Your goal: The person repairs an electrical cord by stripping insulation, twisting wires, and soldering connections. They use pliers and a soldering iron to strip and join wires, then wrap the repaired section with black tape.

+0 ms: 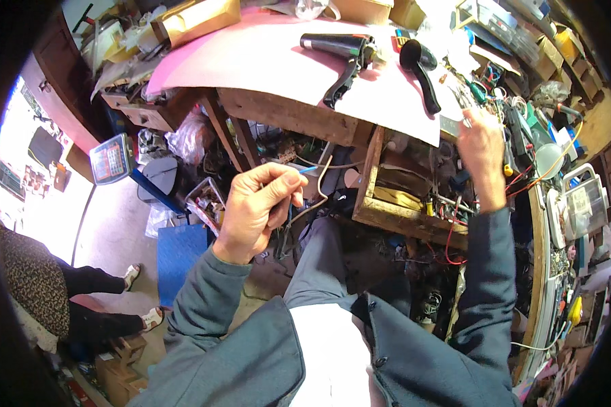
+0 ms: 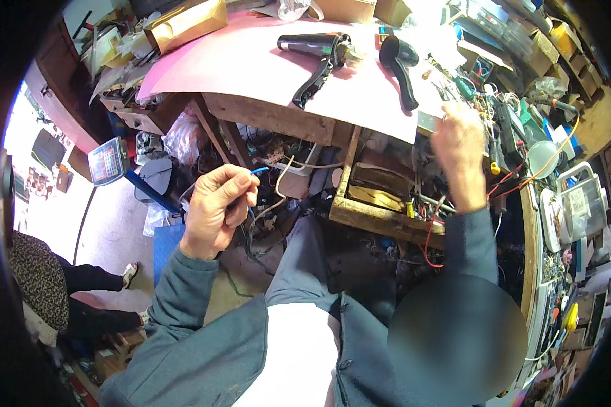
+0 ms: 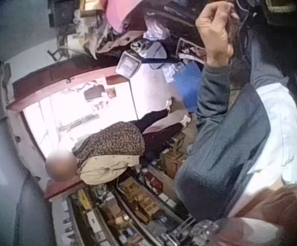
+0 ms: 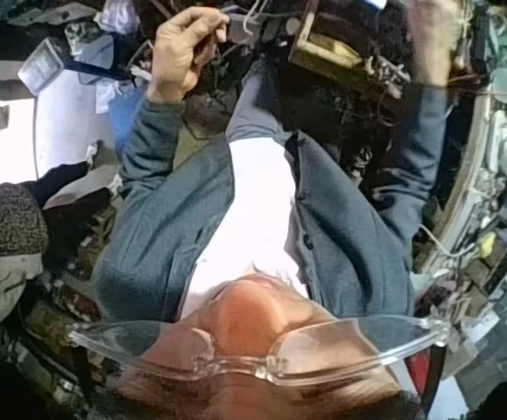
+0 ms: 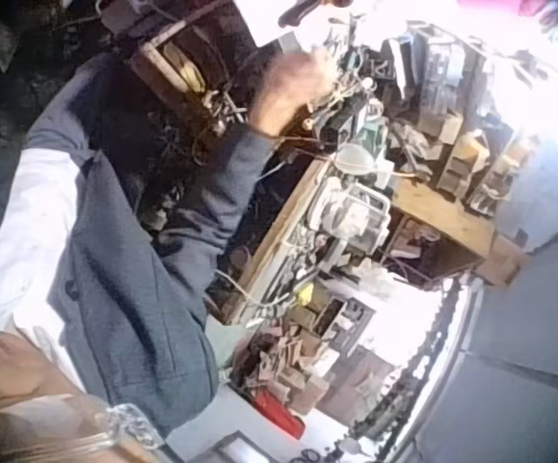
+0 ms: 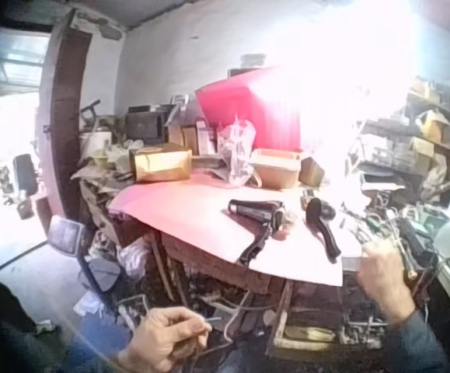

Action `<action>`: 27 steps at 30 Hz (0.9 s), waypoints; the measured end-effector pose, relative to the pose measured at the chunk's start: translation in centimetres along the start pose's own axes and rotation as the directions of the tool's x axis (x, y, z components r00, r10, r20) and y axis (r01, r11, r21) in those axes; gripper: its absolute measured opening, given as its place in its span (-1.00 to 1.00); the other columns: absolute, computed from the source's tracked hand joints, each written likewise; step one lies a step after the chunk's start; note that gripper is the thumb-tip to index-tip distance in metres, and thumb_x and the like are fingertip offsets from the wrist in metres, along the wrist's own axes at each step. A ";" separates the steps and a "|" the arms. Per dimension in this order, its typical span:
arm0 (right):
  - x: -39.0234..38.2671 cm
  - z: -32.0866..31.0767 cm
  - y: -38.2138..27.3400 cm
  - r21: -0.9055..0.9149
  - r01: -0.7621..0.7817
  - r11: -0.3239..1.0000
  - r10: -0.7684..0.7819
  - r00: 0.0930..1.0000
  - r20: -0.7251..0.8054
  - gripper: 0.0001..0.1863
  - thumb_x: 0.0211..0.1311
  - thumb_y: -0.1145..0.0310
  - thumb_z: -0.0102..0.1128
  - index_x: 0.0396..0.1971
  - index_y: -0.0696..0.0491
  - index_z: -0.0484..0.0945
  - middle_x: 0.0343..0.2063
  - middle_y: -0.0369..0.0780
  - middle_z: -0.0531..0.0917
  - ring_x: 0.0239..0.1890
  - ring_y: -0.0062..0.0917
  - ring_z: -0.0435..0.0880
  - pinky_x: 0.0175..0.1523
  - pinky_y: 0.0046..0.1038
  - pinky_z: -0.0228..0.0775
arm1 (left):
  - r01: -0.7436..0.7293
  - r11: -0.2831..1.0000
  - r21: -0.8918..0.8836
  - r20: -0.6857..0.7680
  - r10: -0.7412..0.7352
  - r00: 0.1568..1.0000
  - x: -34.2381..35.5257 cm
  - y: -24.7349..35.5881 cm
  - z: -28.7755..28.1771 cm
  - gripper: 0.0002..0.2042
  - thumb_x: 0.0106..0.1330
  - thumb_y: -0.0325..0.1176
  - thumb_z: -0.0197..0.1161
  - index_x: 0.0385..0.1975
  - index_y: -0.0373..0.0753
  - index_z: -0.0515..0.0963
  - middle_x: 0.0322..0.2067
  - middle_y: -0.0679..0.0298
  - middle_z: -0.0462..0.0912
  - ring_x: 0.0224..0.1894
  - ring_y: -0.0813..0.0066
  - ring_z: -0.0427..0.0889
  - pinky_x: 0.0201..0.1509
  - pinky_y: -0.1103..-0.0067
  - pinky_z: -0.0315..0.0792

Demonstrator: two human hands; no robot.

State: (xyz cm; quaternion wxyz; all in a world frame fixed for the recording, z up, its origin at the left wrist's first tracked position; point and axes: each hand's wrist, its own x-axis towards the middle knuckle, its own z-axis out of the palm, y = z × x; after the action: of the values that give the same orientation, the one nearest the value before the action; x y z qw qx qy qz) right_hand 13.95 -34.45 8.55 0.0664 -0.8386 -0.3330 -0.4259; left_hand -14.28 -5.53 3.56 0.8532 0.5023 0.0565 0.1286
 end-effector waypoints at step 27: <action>-1.5 -0.5 -14.7 0.579 -0.539 -0.612 0.172 0.625 0.762 -0.80 0.49 0.31 0.00 -0.32 0.08 0.50 -0.39 -0.20 0.68 -0.43 -0.57 0.61 -0.26 -0.50 0.49 | 0.015 0.855 0.519 0.323 -0.213 0.922 -1.6 -4.1 -1.8 -0.78 0.45 -0.32 0.21 -0.32 -0.33 0.70 -0.46 0.34 0.70 -0.40 0.67 0.59 -0.28 0.69 0.42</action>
State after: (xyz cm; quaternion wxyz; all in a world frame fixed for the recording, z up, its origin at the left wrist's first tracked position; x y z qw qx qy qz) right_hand 3.96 -24.03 5.19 0.8341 -0.4921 -0.1376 0.2081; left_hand -15.55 -6.39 -0.95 0.6923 0.7193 -0.0428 -0.0393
